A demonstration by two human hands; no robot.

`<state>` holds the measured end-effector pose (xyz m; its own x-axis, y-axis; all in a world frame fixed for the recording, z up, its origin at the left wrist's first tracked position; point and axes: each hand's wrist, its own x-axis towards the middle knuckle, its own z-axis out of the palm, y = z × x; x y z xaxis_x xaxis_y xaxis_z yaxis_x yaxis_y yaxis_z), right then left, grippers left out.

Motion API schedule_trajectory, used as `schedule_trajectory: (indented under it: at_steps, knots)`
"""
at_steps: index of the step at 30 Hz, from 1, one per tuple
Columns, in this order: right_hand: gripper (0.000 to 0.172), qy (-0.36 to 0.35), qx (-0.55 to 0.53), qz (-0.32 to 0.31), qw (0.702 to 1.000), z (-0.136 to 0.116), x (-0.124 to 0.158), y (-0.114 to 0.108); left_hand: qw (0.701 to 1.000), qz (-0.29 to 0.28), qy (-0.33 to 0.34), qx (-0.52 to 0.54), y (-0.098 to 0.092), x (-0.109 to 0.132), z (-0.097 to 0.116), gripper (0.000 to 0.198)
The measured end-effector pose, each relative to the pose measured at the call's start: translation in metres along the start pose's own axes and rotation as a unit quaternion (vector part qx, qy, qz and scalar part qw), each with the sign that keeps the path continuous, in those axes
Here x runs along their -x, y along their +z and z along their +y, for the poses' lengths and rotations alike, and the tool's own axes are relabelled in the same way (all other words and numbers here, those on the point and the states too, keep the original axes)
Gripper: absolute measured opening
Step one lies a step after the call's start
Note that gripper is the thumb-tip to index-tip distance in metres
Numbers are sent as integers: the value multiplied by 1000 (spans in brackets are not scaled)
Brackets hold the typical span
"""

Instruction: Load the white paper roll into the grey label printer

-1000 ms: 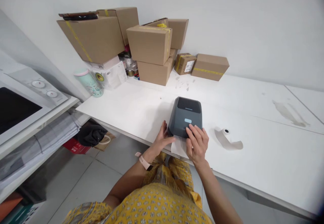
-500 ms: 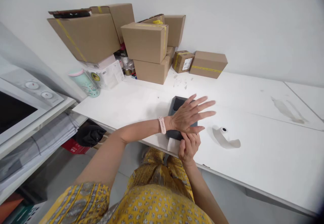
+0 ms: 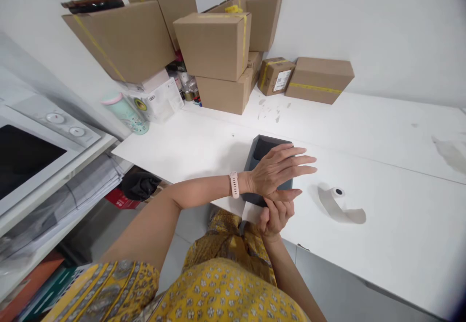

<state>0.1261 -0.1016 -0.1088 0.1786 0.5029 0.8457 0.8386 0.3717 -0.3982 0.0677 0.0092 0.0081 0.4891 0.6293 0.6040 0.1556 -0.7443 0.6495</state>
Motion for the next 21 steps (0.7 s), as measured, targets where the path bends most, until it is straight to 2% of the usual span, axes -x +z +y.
schedule_trajectory:
  at_steps: [2, 4, 6, 7, 9, 10, 12, 13, 14, 15, 17, 19, 21]
  knots:
    - [56, -1, 12, -13, 1000, -4, -6, -3, 999, -7, 29, -24, -13, -6, 4, 41]
    - [53, -3, 8, -38, 999, -7, -13, -10, 999, 24, 36, -32, -27, -10, 8, 38]
    - [46, -1, -20, -58, 998, -9, -22, -19, 994, 104, 19, -31, -37, -3, 14, 36]
    - [41, 6, -45, -65, 997, -10, -28, -24, 987, 160, -3, -30, -40, 6, 16, 34]
    - [31, 43, -104, -74, 991, -9, -41, -33, 958, 278, -66, -25, -40, 37, 21, 32]
    - [28, 76, -132, -81, 985, -8, -49, -36, 942, 319, -106, -14, -38, 58, 23, 30]
    - [26, 143, -176, -102, 969, -2, -68, -39, 907, 369, -201, 16, -31, 103, 26, 30]
    - [27, 168, -190, -117, 960, 2, -79, -39, 893, 374, -248, 36, -28, 125, 28, 30]
    - [28, 182, -198, -136, 954, 7, -89, -37, 881, 362, -298, 64, -25, 143, 30, 31]
    - [30, 184, -200, -158, 949, 12, -100, -34, 874, 326, -346, 99, -23, 158, 32, 33]
    - [35, 164, -187, -205, 947, 22, -116, -25, 855, 205, -433, 197, -20, 175, 36, 43]
    - [42, 135, -161, -243, 947, 28, -126, -14, 816, 82, -491, 295, -19, 175, 38, 56]
    - [45, 125, -133, -264, 947, 30, -129, -7, 782, 8, -515, 352, -16, 166, 39, 63]
